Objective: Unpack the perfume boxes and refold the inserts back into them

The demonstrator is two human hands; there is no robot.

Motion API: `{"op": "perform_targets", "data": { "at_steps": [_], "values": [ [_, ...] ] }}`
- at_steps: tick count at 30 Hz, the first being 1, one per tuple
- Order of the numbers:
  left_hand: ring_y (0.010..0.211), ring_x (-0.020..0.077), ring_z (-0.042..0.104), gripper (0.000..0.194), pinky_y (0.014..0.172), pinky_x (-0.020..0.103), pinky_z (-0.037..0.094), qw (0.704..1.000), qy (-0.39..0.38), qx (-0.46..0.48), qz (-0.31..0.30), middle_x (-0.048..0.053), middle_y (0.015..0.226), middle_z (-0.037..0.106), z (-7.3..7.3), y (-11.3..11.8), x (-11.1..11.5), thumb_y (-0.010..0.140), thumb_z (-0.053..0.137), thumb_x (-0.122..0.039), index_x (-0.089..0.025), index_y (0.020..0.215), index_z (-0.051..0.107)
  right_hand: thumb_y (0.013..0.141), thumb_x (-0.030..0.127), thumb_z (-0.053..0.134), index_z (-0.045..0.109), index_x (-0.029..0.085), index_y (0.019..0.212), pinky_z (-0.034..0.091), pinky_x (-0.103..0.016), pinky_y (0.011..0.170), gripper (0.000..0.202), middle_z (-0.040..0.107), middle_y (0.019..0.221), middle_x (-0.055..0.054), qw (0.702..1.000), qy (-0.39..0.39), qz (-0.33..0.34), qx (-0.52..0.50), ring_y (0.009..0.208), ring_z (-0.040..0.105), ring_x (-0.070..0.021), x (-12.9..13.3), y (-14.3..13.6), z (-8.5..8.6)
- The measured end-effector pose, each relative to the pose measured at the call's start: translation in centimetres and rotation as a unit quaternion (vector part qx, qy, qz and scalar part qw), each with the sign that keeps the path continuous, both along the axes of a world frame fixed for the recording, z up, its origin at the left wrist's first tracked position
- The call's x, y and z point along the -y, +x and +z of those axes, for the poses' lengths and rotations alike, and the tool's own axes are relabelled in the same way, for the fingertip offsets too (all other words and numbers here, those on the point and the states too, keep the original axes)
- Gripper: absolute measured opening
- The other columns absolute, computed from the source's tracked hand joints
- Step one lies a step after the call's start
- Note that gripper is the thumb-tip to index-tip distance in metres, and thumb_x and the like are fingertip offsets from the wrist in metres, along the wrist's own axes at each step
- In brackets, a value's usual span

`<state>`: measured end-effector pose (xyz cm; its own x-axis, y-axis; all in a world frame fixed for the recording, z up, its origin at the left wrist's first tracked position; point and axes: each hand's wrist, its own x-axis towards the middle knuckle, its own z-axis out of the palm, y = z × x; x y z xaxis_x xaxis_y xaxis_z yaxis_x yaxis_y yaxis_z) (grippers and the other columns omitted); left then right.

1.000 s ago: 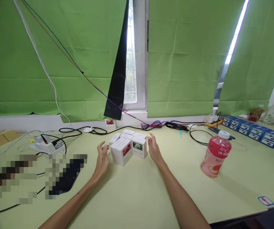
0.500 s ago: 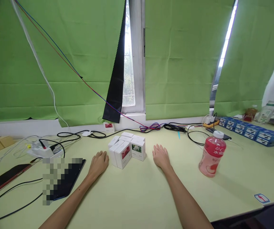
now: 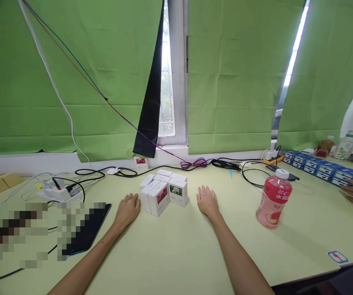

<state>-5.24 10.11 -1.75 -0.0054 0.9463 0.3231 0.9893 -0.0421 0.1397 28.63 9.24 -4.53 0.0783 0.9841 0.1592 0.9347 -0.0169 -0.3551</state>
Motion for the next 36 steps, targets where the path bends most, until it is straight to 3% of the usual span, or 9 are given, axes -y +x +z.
{"op": "perform_targets", "data": {
  "at_steps": [12,16,20,24,26,28,32,36],
  "values": [
    [0.127,0.0351,0.048,0.038,0.106,0.047,0.031,0.999,-0.003,0.031,-0.009,0.022,0.123,0.062,0.3,0.4,0.3,0.094,0.035,-0.025,-0.01,0.111,0.064,0.099,0.03,0.033,0.05,0.016,0.143,0.018,-0.046,0.118,0.05,0.039,0.156,-0.01,0.999,0.017,0.0,-0.032,0.146,0.03,-0.0278,-0.1,0.2,-0.5],
    [0.118,0.0336,0.056,0.038,0.098,0.043,0.039,0.997,0.015,0.075,-0.003,0.021,0.117,0.065,1.4,0.6,0.9,0.093,0.038,-0.031,-0.009,0.115,0.061,0.094,0.029,0.041,0.057,0.016,0.136,0.023,-0.045,0.116,0.047,0.048,0.15,-0.012,0.996,0.047,-0.011,-0.069,0.142,0.038,-0.028,-0.1,0.3,-0.3],
    [0.091,0.0252,0.064,0.045,0.076,0.033,0.044,0.989,0.077,0.127,0.018,0.014,0.103,0.069,4.0,0.8,2.4,0.099,0.022,-0.038,-0.015,0.114,0.058,0.095,0.031,0.039,0.059,0.012,0.128,0.044,-0.036,0.099,0.043,0.067,0.125,-0.017,0.983,0.12,-0.053,-0.127,0.116,0.062,-0.0268,0.4,0.2,1.5],
    [0.066,0.0196,0.057,0.057,0.066,0.03,0.038,0.982,0.124,0.14,0.019,0.007,0.073,0.066,5.7,2.1,4.6,0.101,0.012,-0.042,-0.019,0.08,0.06,0.102,0.043,0.024,0.063,0.017,0.104,0.049,-0.029,0.077,0.047,0.072,0.093,-0.011,0.958,0.213,-0.072,-0.179,0.084,0.067,-0.0211,2.0,-1.4,3.5],
    [0.057,0.0176,0.053,0.061,0.061,0.029,0.034,0.987,0.092,0.126,-0.03,0.005,0.06,0.061,5.6,3.1,5.4,0.099,0.016,-0.048,-0.021,0.062,0.055,0.1,0.049,0.03,0.061,0.02,0.084,0.046,-0.027,0.064,0.045,0.067,0.07,-0.005,0.929,0.282,-0.025,-0.241,0.061,0.06,-0.0177,3.0,-3.1,4.0],
    [0.055,0.0178,0.053,0.061,0.058,0.03,0.029,0.992,0.037,0.1,-0.068,0.005,0.056,0.06,5.1,4.2,5.9,0.096,0.024,-0.055,-0.021,0.053,0.051,0.099,0.05,0.034,0.056,0.022,0.069,0.038,-0.026,0.054,0.047,0.059,0.058,-0.001,0.92,0.288,0.05,-0.261,0.051,0.051,-0.0149,3.9,-4.9,4.1],
    [0.059,0.0226,0.059,0.062,0.057,0.031,0.028,0.995,-0.03,0.078,-0.061,0.008,0.058,0.064,4.2,5.5,6.1,0.089,0.036,-0.068,-0.021,0.049,0.051,0.099,0.046,0.04,0.054,0.022,0.06,0.035,-0.026,0.053,0.048,0.056,0.053,0.0,0.924,0.231,0.147,-0.268,0.049,0.049,-0.0139,4.5,-7.5,3.6],
    [0.065,0.0253,0.063,0.058,0.058,0.031,0.03,0.994,-0.042,0.082,-0.056,0.01,0.067,0.069,3.9,5.7,6.2,0.087,0.039,-0.068,-0.021,0.058,0.058,0.098,0.043,0.042,0.056,0.022,0.06,0.038,-0.026,0.055,0.045,0.058,0.054,-0.001,0.926,0.201,0.17,-0.27,0.05,0.052,-0.0157,4.3,-7.9,3.0]
  ]
}}
